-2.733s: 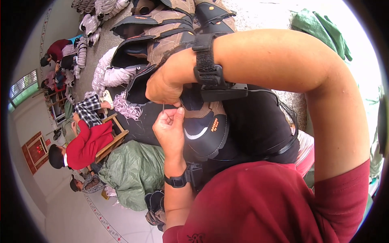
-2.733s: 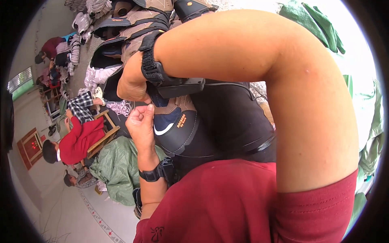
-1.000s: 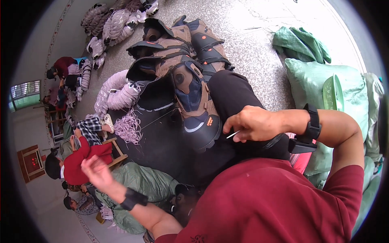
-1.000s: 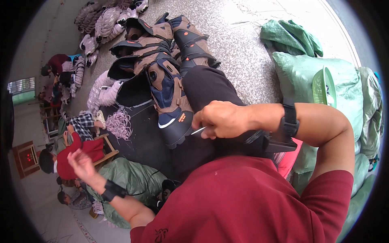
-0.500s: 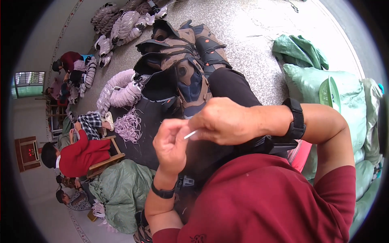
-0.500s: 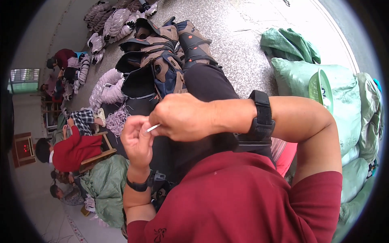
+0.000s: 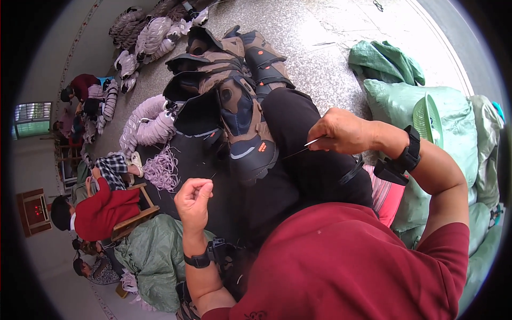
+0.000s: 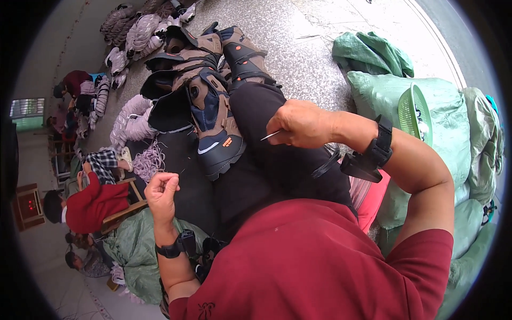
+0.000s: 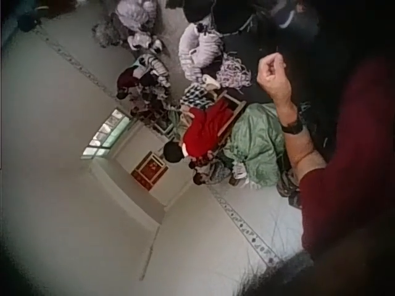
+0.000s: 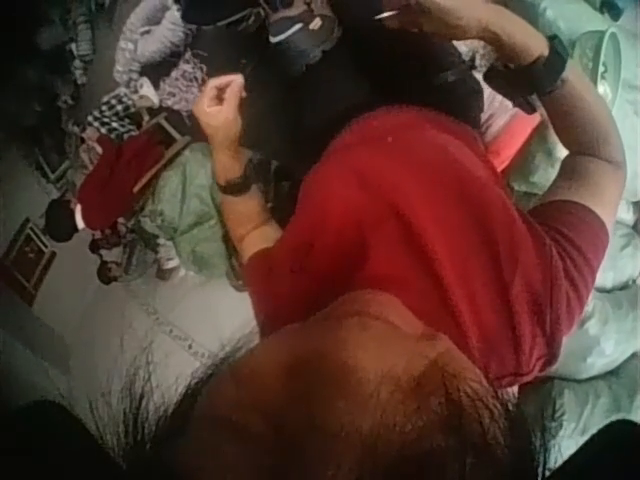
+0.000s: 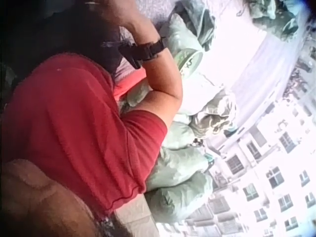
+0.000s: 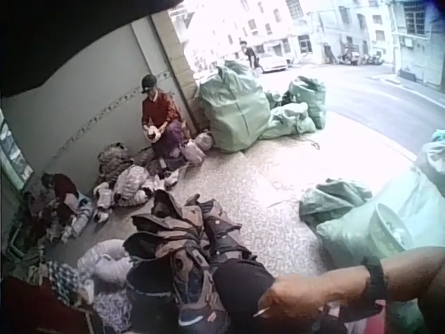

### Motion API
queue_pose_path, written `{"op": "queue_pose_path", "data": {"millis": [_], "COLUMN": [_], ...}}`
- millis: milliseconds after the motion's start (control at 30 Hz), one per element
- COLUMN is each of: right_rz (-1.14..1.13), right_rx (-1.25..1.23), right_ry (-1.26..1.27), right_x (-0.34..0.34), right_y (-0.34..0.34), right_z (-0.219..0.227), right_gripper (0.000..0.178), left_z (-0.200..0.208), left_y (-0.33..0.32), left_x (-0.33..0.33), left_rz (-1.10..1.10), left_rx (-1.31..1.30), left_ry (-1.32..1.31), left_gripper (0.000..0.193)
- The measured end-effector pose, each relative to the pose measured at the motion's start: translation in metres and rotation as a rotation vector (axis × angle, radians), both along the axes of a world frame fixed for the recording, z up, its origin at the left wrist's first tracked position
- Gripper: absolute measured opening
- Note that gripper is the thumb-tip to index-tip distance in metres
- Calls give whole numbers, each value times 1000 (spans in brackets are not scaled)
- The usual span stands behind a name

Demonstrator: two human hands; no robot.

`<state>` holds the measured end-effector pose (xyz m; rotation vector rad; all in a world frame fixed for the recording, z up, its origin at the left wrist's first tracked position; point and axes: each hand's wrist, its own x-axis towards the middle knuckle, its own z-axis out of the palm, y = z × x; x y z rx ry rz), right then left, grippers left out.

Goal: Hand-stitching or assembling components of a shoe by hand.

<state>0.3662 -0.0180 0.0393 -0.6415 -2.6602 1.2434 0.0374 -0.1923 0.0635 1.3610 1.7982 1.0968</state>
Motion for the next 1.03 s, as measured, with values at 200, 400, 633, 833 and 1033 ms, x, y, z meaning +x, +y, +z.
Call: {"op": "queue_pose_path", "data": {"millis": [200, 400, 633, 833, 1033], "right_rz": [-41, -59, 17, -31, -61], "right_rx": [-133, 234, 336, 213, -74], "right_ry": [-116, 73, 300, 384, 317], "right_x": [4, -19, -78, -82, -71], "right_y": [14, 9, -12, -11, 12], "right_z": [-7, -20, -10, -9, -42], "right_gripper": [12, 9, 5, 12, 20], "left_z": [-10, 6, 36, 7, 2], "left_y": [-7, 10, 62, 57, 49], "left_x": [-33, -34, 67, 66, 58], "left_rz": [58, -39, -256, -151, -90], "left_rx": [-47, -90, -10, -96, -226], "left_ry": [40, 515, 360, 19, 82], "left_gripper": [4, 10, 15, 8, 5]}}
